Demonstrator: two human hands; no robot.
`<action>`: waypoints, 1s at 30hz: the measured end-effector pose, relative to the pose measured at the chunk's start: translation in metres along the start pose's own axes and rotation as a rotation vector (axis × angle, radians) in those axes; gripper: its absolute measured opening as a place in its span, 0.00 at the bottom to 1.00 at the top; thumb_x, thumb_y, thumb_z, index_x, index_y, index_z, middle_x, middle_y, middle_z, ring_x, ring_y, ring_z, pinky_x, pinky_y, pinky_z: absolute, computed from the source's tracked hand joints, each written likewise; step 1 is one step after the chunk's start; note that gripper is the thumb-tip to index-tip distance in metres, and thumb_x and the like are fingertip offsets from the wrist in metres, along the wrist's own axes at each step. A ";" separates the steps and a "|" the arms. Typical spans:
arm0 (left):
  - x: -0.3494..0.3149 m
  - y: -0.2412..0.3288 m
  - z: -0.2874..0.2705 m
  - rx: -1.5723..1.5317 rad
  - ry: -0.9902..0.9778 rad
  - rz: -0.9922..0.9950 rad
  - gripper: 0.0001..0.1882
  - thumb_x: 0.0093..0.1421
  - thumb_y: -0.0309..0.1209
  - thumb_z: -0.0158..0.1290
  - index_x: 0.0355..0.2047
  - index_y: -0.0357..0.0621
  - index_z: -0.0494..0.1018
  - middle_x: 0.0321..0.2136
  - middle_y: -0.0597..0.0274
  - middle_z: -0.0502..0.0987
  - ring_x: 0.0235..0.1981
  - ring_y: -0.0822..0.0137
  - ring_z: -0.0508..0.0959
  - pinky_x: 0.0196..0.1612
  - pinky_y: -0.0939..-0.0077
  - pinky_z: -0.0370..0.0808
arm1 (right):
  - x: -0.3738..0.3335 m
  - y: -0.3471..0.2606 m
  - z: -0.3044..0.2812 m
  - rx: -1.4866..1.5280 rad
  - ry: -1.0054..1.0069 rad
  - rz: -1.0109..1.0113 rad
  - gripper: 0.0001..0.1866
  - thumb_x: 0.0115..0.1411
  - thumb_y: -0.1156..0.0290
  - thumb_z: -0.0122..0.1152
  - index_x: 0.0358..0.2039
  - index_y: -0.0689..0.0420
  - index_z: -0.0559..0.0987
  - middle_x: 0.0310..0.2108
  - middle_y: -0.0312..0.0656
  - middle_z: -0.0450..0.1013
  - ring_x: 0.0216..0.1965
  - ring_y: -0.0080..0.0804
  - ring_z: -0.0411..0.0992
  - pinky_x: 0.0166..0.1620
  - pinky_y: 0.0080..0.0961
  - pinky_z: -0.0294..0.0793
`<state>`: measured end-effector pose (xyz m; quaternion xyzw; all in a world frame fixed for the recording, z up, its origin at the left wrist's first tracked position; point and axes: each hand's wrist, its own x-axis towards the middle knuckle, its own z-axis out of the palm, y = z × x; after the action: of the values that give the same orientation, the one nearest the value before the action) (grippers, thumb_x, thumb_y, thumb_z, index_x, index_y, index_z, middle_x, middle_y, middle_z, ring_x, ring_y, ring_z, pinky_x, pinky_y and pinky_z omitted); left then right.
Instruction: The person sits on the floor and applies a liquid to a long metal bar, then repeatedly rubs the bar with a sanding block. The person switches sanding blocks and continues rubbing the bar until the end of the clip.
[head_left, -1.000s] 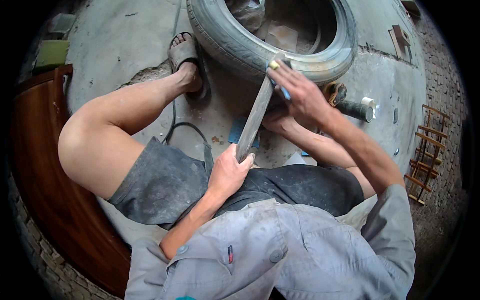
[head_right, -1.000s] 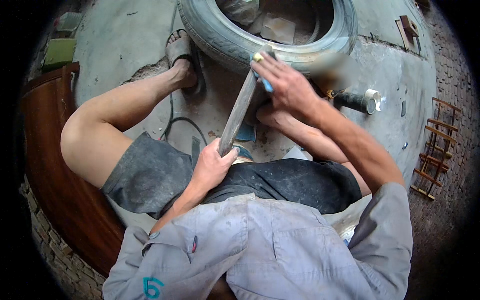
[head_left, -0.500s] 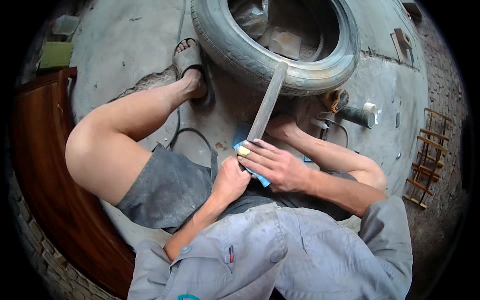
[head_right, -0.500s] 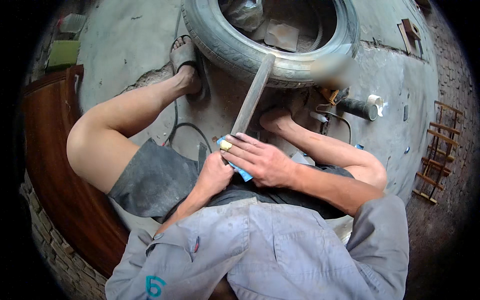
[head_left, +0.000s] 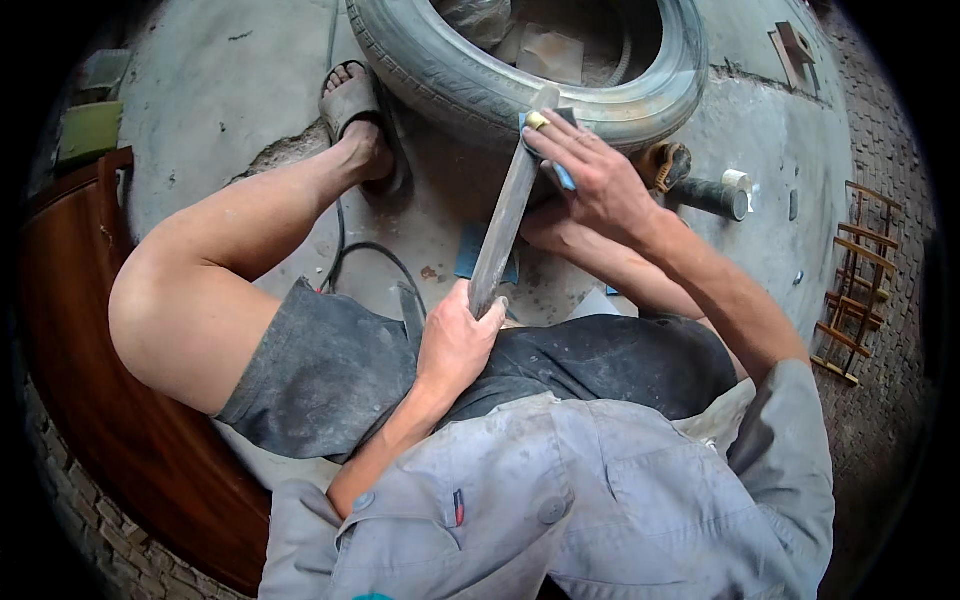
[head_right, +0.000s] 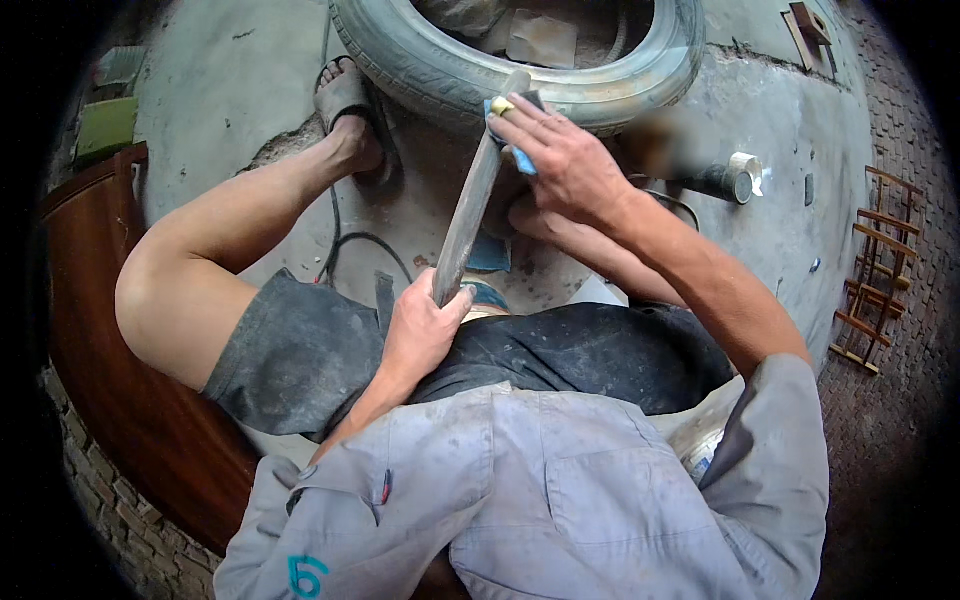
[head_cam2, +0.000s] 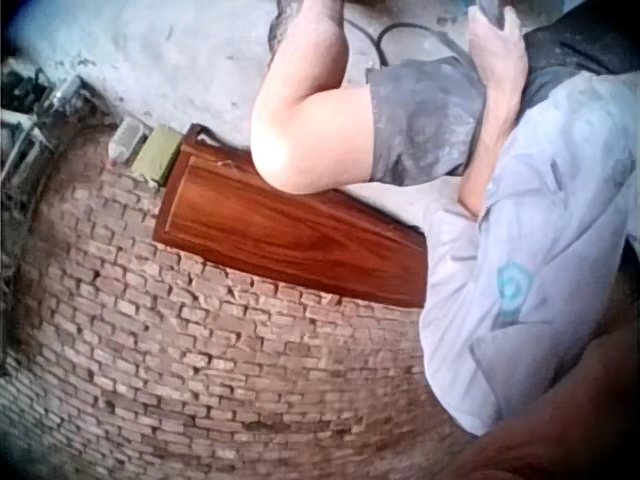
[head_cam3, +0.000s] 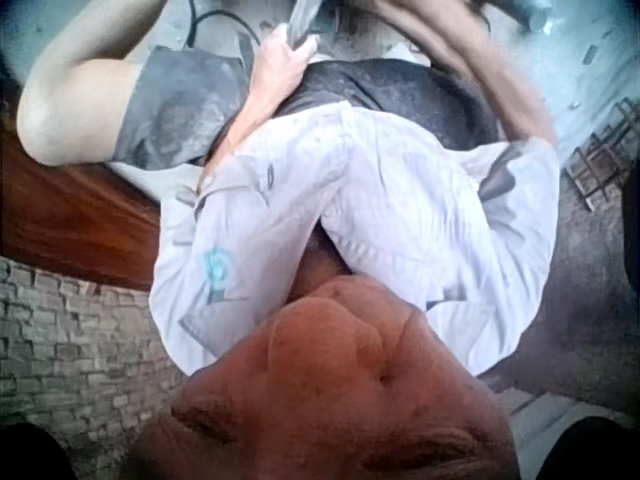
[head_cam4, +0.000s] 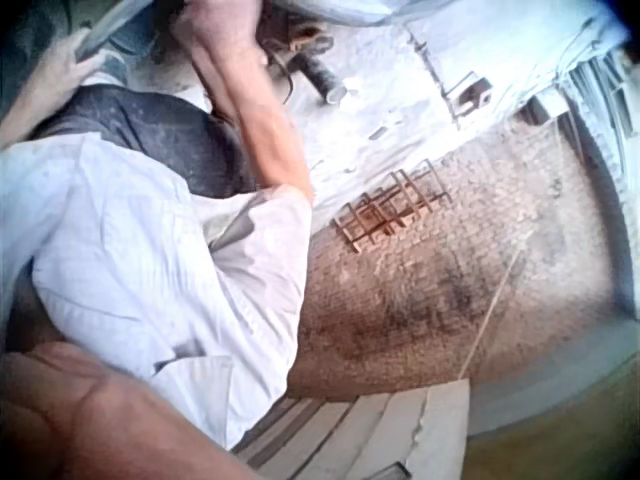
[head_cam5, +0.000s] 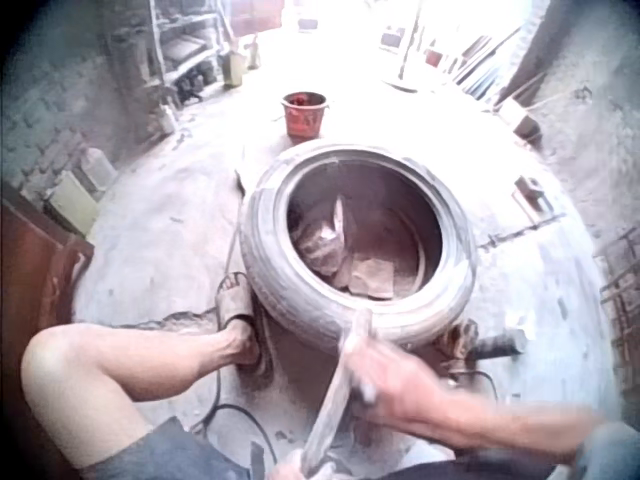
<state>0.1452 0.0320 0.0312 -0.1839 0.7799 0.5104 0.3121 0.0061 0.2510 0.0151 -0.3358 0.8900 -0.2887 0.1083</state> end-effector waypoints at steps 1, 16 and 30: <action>0.000 0.004 -0.001 0.024 0.017 0.009 0.17 0.63 0.35 0.60 0.42 0.31 0.75 0.33 0.35 0.80 0.36 0.40 0.82 0.40 0.55 0.76 | 0.005 -0.006 -0.006 -0.084 0.030 -0.041 0.44 0.37 0.80 0.70 0.62 0.61 0.76 0.65 0.51 0.72 0.68 0.47 0.69 0.74 0.44 0.64; 0.002 -0.004 0.009 -0.001 0.115 0.133 0.20 0.63 0.38 0.63 0.43 0.30 0.74 0.36 0.32 0.82 0.41 0.33 0.81 0.43 0.45 0.76 | -0.040 -0.063 0.023 0.089 -0.131 -0.329 0.36 0.42 0.78 0.68 0.57 0.63 0.78 0.62 0.51 0.75 0.67 0.47 0.71 0.68 0.48 0.71; 0.006 -0.011 0.001 -0.255 -0.154 -0.135 0.13 0.67 0.35 0.60 0.37 0.39 0.72 0.15 0.68 0.69 0.11 0.76 0.69 0.14 0.75 0.63 | 0.006 0.000 0.004 -0.098 0.065 -0.118 0.38 0.44 0.81 0.68 0.61 0.64 0.75 0.63 0.60 0.71 0.68 0.54 0.68 0.73 0.49 0.64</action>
<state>0.1478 0.0285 0.0192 -0.2342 0.6684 0.5957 0.3789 0.0030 0.2454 0.0115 -0.3829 0.8849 -0.2613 0.0454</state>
